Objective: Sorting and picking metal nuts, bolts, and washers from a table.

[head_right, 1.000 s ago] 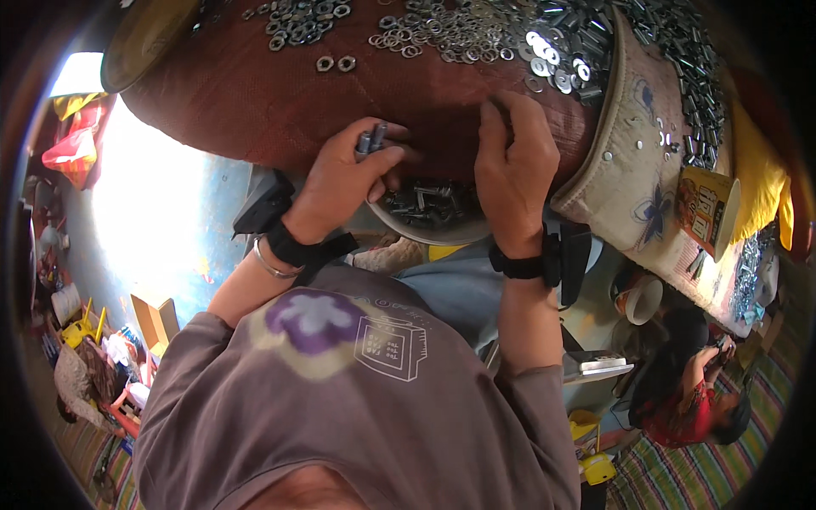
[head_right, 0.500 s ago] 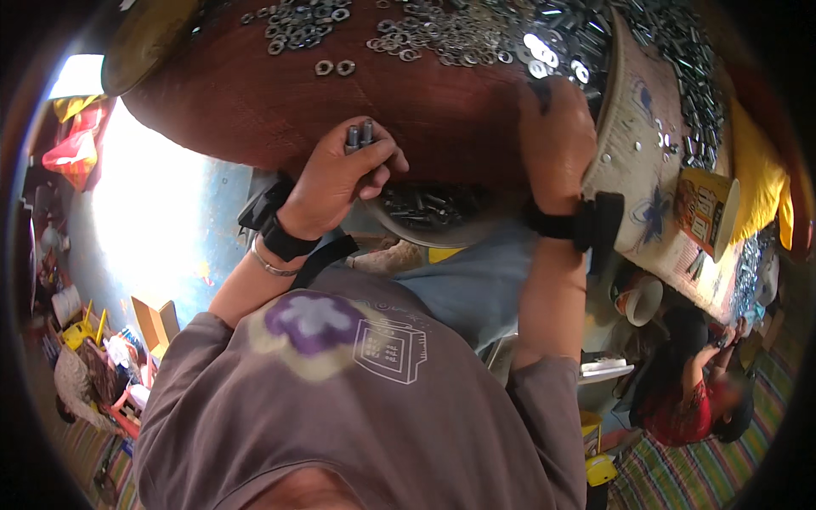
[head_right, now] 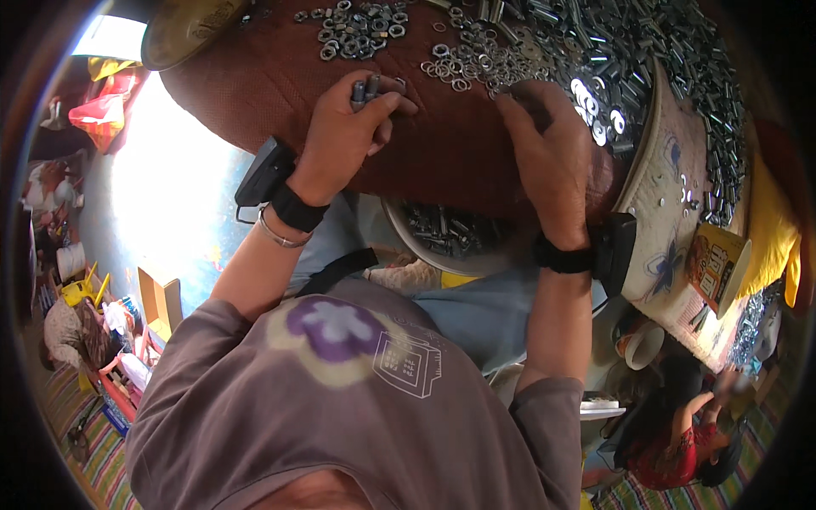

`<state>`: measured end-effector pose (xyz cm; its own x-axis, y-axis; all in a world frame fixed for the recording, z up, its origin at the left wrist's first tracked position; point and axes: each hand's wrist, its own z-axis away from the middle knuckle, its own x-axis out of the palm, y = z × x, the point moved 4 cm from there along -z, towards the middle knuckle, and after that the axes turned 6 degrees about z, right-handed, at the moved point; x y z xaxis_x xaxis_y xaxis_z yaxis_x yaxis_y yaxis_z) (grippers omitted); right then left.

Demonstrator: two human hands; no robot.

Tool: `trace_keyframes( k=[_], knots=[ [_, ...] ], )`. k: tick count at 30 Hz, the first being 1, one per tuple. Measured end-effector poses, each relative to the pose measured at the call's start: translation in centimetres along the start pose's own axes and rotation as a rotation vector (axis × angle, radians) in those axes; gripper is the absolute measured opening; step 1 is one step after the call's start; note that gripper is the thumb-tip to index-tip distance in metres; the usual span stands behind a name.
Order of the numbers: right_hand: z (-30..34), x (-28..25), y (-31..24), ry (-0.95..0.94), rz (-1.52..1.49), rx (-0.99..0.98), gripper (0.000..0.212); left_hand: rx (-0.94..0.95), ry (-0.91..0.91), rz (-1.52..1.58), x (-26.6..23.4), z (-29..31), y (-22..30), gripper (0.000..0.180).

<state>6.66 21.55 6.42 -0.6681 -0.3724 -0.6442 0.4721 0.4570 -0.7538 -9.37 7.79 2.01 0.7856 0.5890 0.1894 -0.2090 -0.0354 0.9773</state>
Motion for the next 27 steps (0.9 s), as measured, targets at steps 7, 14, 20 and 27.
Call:
trace_keyframes(
  k=[7, 14, 20, 27],
  knots=[
    [-2.1, 2.0, -0.9, -0.016, -0.239, -0.096, 0.024, 0.067, -0.006, -0.199, 0.0, -2.3, 1.4, 0.009],
    [-1.8, 2.5, 1.1, 0.148, -0.335, -0.148, 0.023, 0.040, -0.029, -0.242, 0.3, -2.0, 1.4, 0.014],
    [-1.8, 2.4, 1.3, 0.209, -0.456, -0.173, 0.022, 0.126, -0.050, -0.262, 1.3, -1.9, 1.4, 0.014],
    [-1.1, 2.6, 0.1, 0.234, -0.165, -0.359, 0.024, 0.168, -0.045, -0.372, 3.5, -2.2, 1.7, 0.011]
  ],
)
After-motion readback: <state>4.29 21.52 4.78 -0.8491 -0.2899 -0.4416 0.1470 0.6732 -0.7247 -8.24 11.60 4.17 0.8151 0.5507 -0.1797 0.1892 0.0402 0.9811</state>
